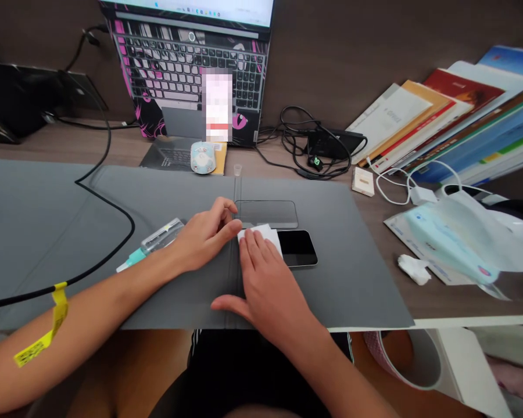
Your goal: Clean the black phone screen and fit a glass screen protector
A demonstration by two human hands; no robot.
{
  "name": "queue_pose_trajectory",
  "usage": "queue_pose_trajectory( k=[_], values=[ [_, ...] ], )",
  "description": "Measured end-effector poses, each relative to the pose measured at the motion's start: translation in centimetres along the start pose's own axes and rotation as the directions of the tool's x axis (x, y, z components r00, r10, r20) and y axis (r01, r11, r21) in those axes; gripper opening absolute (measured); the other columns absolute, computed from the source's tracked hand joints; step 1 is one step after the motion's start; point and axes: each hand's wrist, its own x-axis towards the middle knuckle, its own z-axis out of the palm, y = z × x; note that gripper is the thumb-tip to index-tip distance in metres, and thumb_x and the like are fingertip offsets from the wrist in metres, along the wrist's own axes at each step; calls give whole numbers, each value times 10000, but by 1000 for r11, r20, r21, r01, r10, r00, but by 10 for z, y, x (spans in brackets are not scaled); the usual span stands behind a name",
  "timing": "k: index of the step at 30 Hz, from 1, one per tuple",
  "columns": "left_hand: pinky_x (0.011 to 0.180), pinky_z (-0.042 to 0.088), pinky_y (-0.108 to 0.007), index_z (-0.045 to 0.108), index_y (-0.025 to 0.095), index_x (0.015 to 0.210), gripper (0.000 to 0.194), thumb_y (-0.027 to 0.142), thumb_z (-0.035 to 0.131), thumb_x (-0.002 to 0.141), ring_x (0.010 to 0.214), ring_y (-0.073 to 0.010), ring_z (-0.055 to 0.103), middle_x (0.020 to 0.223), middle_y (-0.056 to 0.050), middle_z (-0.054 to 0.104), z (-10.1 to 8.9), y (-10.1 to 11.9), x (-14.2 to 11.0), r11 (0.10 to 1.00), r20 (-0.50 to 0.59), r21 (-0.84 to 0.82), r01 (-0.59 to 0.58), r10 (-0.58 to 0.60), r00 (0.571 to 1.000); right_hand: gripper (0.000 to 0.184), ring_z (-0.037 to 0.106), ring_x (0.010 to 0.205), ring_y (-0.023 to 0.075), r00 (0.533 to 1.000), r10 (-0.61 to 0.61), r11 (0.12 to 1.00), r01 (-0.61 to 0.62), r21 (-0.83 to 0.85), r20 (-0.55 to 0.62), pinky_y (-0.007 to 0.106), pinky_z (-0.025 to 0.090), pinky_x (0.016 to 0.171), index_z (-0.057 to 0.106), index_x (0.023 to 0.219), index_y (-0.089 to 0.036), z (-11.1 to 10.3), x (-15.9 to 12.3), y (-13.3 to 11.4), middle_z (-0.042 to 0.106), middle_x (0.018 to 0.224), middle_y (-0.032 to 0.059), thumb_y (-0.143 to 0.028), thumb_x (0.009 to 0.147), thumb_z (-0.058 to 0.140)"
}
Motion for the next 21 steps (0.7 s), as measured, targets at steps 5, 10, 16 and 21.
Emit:
queue_pose_trajectory(
  k=[5,10,16,21],
  values=[
    [603,348,-267,460,200,1108,440,613,343,1010,588,-125,478,689,64,534,1,1,0,1000,4,16,-4,4,1000,1139,346,1479,407,998,-64,998,64,9,-10,506,329,1223,431,1460,115,3,-6,-3,344,1560,337,-827,822,479],
    [629,340,-276,457,209,1097,285,477,441,999,607,-127,478,711,63,541,1,2,0,998,43,47,32,-34,998,1040,418,1443,391,992,-128,991,128,-34,-18,501,396,1187,494,1427,84,-3,-28,5,439,1523,303,-786,858,492],
    [693,371,-304,418,218,1054,249,133,368,825,688,-142,475,756,53,529,-2,-1,1,997,6,-69,-25,25,1000,960,449,1429,364,994,-110,994,110,-29,-2,510,412,1176,511,1438,21,-11,-29,21,452,1539,241,-742,858,560],
    [689,390,-313,416,215,1062,291,138,373,785,683,-145,487,782,40,557,-3,0,1,996,18,-87,-19,21,1000,1173,403,1449,405,991,-136,991,136,-4,-14,504,362,1207,461,1442,106,-4,-1,16,418,1528,319,-832,750,585]
  ],
)
